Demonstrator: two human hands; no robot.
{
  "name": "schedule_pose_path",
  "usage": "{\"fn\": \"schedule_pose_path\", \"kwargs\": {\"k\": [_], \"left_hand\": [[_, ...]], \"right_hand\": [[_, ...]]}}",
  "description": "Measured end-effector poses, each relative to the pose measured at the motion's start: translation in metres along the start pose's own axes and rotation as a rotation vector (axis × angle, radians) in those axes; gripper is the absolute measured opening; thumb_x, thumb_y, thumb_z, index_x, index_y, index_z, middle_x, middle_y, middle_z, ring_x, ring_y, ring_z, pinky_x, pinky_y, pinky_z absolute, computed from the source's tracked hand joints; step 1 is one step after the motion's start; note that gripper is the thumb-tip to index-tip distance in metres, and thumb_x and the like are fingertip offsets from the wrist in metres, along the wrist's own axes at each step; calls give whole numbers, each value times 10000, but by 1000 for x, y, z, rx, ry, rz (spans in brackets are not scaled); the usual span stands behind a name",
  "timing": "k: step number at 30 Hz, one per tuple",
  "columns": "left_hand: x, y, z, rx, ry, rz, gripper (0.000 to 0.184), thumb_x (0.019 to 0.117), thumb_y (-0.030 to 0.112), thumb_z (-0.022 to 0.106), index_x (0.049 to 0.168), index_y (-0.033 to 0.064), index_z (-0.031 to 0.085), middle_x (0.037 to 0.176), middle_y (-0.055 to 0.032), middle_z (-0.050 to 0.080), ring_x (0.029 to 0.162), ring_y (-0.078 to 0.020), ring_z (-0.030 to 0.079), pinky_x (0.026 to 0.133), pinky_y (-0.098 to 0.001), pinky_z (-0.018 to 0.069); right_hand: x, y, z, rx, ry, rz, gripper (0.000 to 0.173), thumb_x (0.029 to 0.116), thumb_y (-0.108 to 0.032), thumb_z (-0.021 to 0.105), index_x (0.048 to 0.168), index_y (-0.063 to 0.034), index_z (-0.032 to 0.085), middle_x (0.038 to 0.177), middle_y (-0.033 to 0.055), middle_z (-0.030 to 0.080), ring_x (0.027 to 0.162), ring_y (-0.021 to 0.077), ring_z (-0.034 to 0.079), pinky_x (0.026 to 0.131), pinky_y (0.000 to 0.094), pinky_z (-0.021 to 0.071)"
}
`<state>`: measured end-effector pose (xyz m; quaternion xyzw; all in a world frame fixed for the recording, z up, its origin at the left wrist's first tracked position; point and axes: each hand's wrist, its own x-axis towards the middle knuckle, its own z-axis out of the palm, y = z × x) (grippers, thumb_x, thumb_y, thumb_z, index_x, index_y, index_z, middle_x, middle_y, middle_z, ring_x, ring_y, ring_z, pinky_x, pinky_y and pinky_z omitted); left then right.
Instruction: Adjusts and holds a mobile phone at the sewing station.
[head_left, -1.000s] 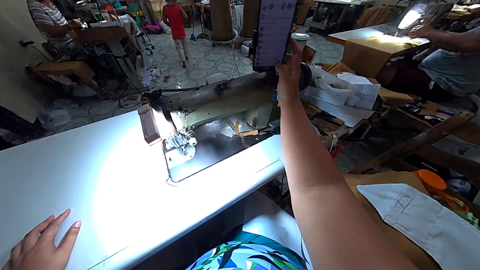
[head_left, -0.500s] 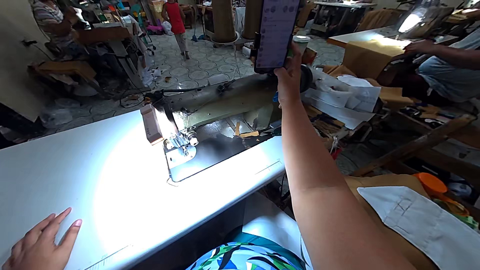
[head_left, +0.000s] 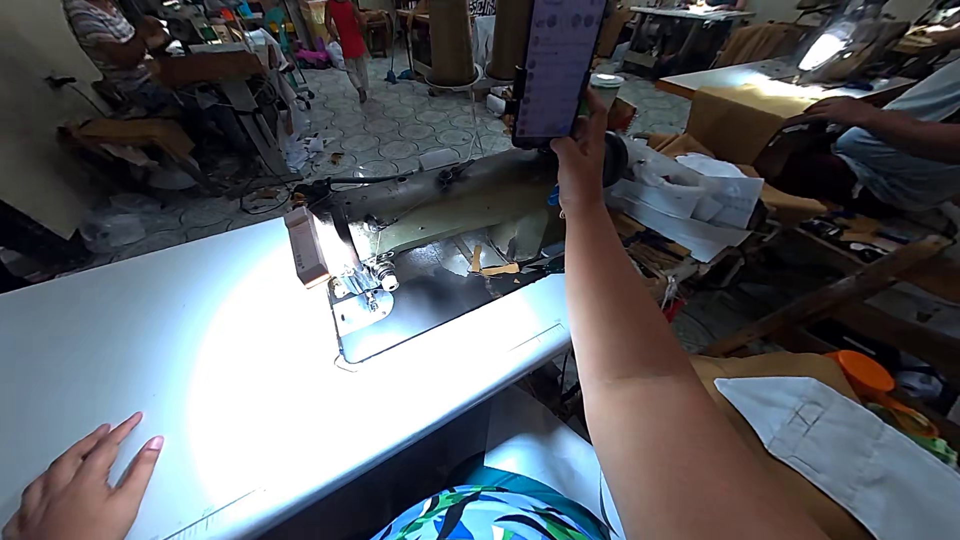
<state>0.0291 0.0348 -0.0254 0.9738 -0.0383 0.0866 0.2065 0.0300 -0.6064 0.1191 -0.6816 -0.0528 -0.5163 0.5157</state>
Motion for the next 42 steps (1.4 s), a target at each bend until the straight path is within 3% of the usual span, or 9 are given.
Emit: {"fn": "schedule_pose_path", "kwargs": {"k": [4,42], "left_hand": [[-1,0,0,-9,2,8,518,1023,359,559,1450,66,574,1541,-286,434,1438,-519,357,1138,-700,231],[-1,1,0,-5,14,4,515,1021,353,563,1446,64,578,1541,-282,436,1434,-515,363,1135,-704,220]], "right_hand": [[0,0,-1,-8,-9,-13,742,884,-24,504,1570,21,224,1306,163,603,1161,141,633,991,323,534],[-1,-4,0,5,-2,7,754,875,-10,525,1569,7,233,1270,150,626,1134,146,650,971,333,551]]}}
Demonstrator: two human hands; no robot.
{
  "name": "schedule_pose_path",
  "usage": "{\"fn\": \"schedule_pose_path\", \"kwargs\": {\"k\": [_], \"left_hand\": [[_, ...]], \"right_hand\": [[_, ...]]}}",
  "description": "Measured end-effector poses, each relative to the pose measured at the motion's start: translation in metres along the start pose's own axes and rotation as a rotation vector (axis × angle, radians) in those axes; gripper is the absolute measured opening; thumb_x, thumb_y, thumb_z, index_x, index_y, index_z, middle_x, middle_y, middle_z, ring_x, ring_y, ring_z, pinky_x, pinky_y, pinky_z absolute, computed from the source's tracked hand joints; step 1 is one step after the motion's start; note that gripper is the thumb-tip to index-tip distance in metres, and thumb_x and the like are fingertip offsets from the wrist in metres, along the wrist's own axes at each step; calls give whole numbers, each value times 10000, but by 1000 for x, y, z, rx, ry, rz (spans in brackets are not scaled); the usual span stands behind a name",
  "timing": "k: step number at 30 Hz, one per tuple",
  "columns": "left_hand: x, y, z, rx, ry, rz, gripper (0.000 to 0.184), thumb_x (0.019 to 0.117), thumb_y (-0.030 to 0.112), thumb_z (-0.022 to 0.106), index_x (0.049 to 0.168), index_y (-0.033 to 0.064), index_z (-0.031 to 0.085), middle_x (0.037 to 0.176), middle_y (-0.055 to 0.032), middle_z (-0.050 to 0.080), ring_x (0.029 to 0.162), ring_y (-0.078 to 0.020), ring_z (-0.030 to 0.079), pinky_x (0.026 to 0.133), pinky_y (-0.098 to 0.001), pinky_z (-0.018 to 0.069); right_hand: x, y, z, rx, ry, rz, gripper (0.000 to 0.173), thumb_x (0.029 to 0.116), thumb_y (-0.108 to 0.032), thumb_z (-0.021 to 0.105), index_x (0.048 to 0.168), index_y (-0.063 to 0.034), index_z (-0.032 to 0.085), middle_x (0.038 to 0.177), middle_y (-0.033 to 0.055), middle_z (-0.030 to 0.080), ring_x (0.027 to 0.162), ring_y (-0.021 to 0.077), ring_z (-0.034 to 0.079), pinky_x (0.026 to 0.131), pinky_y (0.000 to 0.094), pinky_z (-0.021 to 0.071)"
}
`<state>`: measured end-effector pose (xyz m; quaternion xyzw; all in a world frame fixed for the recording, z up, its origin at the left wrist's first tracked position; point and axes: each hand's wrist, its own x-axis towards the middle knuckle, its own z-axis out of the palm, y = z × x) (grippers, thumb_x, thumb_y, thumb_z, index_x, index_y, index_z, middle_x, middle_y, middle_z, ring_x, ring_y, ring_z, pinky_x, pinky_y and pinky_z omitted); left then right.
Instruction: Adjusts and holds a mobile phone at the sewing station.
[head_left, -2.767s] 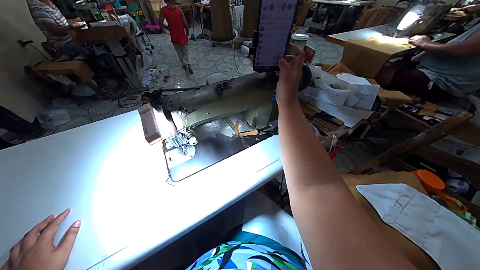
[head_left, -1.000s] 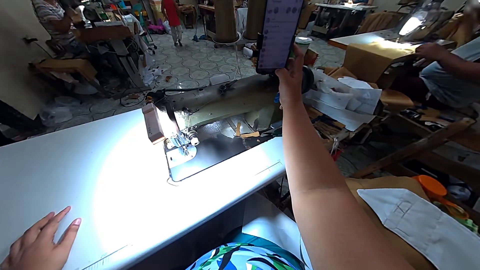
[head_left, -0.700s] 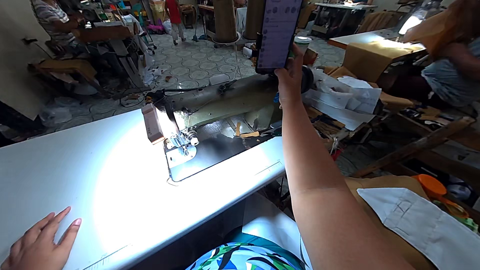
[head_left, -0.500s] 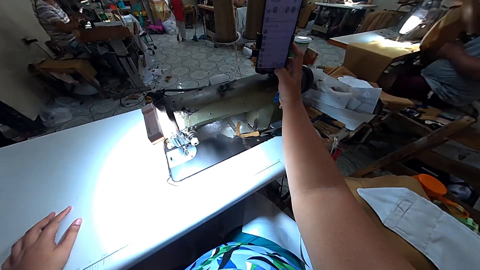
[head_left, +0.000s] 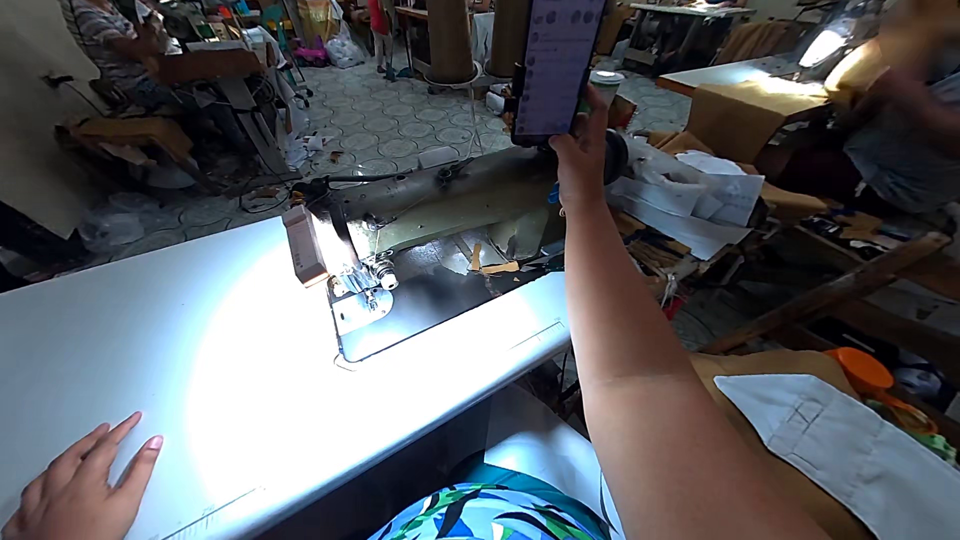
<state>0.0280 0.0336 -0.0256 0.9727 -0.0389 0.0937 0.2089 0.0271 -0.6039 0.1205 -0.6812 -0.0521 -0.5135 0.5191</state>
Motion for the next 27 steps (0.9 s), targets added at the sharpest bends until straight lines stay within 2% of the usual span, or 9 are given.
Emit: {"fn": "schedule_pose_path", "kwargs": {"k": [16,23,27], "left_hand": [[2,-3,1,0,-10,0,522,1018,362,559,1445,63,578,1541,-287,433,1438,-516,357,1135,-696,229],[2,-2,0,10,-18,4,528,1022,363,552,1452,59,570,1541,-290,432,1436,-520,358,1140,-700,225],[3,-3,0,15,-22,1,524,1024,369,550,1455,70,571,1544,-283,431,1438,-512,360,1141,-689,234]], "right_hand": [[1,2,-2,10,-4,11,758,873,-41,514,1576,4,233,1300,155,607,1177,159,624,995,343,533],[1,2,-1,19,2,-7,746,868,-5,530,1560,7,252,1231,132,635,1124,155,650,964,350,552],[0,3,-2,4,-6,-12,747,876,-12,526,1569,4,248,1258,144,630,1150,165,644,979,356,548]]}}
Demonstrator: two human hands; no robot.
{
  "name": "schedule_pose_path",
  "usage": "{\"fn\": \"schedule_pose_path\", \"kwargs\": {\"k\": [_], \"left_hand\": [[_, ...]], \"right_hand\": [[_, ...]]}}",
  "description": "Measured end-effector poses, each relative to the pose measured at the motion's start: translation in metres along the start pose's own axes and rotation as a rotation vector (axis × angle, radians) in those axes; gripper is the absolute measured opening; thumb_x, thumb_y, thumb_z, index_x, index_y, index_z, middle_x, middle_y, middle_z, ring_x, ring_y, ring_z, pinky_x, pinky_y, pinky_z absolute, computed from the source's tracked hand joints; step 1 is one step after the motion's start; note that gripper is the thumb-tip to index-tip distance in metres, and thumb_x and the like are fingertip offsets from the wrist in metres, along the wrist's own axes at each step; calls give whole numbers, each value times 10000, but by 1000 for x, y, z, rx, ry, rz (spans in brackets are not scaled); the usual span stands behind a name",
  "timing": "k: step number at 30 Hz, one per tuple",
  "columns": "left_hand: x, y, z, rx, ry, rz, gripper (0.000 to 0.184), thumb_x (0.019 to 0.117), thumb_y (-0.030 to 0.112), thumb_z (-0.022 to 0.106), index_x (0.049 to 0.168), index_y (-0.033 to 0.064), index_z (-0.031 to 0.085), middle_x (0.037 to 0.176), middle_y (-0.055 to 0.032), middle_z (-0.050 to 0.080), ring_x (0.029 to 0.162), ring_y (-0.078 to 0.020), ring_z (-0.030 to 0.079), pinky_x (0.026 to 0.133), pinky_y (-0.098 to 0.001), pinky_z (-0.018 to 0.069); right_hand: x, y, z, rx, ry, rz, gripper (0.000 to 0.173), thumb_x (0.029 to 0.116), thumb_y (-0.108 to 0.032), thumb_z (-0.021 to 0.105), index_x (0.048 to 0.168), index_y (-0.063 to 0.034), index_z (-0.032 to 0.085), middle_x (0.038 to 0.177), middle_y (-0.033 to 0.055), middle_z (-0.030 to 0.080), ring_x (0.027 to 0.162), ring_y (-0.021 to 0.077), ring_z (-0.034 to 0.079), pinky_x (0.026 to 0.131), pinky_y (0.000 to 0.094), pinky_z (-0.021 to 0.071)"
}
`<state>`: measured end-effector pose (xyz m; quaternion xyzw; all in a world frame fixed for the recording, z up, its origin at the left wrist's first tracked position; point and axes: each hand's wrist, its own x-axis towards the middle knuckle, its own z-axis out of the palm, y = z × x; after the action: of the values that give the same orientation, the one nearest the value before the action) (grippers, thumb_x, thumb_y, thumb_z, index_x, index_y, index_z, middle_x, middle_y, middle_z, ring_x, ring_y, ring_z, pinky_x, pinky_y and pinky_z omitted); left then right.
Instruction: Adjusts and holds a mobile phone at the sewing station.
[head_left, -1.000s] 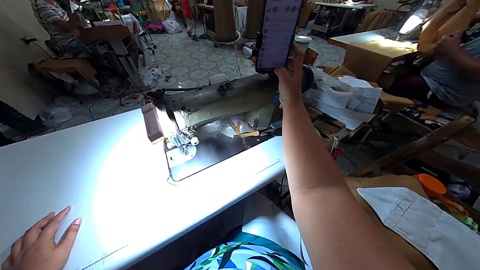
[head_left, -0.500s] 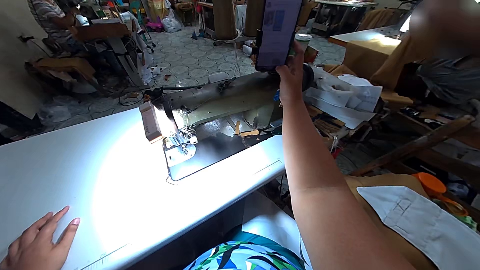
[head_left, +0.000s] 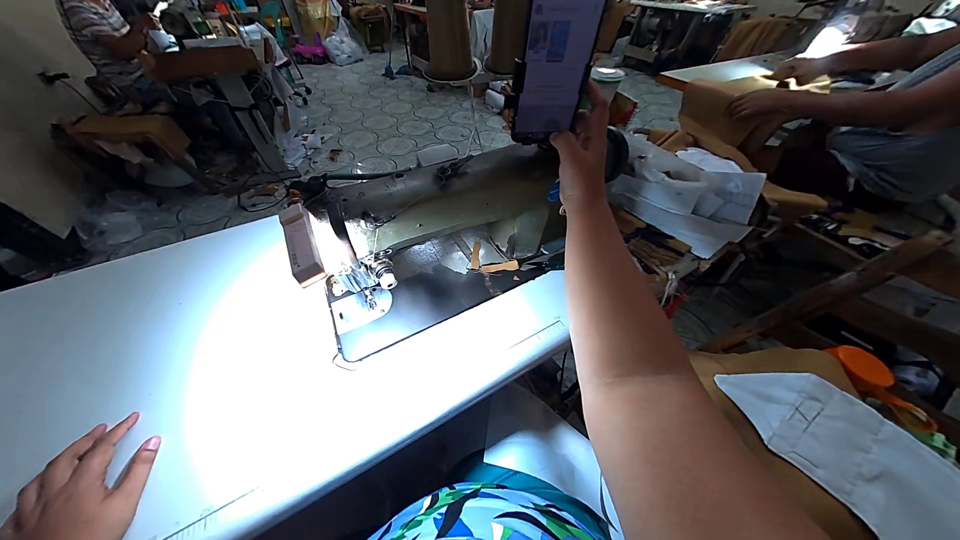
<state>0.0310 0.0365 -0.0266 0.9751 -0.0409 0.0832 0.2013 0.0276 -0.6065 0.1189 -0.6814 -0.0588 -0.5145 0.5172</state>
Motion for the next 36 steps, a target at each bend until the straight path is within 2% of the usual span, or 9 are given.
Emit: {"fn": "schedule_pose_path", "kwargs": {"k": [8,11,15,18,23,27,32,36], "left_hand": [[2,2,-1,23,-22,-17,524,1016,347,555,1452,57,566,1545,-273,434,1448,-489,359,1157,-654,245],[4,3,0,23,-27,-27,529,1014,347,558,1458,61,560,1554,-266,426,1459,-457,360,1177,-614,248],[4,3,0,31,-29,-29,522,1014,332,555,1453,51,562,1553,-273,425,1460,-462,359,1184,-593,257],[4,4,-1,29,-27,-32,520,1007,326,562,1447,49,568,1548,-277,428,1453,-463,368,1175,-593,271],[2,0,-2,15,-21,-8,540,1001,349,566,1449,47,565,1538,-299,429,1437,-502,369,1162,-646,255],[-1,-2,-2,21,-1,11,535,1010,358,553,1449,52,568,1531,-306,433,1423,-529,370,1126,-702,244],[0,-3,0,-3,17,12,514,1022,350,558,1454,71,570,1539,-305,422,1433,-543,343,1112,-736,219],[1,-6,4,-18,62,17,488,1019,357,580,1433,100,600,1525,-277,456,1413,-548,368,1078,-762,236]], "right_hand": [[-1,0,0,24,-6,6,751,875,-8,513,1571,11,234,1284,135,610,1177,156,626,1002,346,535],[-2,0,0,34,-7,-18,752,869,5,506,1565,29,221,1244,123,622,1138,143,642,984,339,547],[-2,0,2,44,-9,-25,726,887,27,491,1559,36,216,1256,118,612,1146,139,639,990,331,547],[0,0,1,49,-3,-17,758,865,33,516,1560,28,212,1225,111,607,1105,143,648,959,341,560],[1,-1,2,37,8,-18,746,856,44,506,1548,19,230,1215,109,625,1102,145,658,947,345,568],[2,-2,0,56,-10,-40,728,864,28,466,1554,24,233,1274,128,606,1149,144,633,976,343,545],[3,-10,1,60,-14,57,755,859,8,483,1573,-11,238,1271,151,614,1136,150,633,961,344,539],[2,-18,6,72,11,151,795,846,22,545,1576,-29,237,1375,177,576,1204,166,622,993,337,541]]}}
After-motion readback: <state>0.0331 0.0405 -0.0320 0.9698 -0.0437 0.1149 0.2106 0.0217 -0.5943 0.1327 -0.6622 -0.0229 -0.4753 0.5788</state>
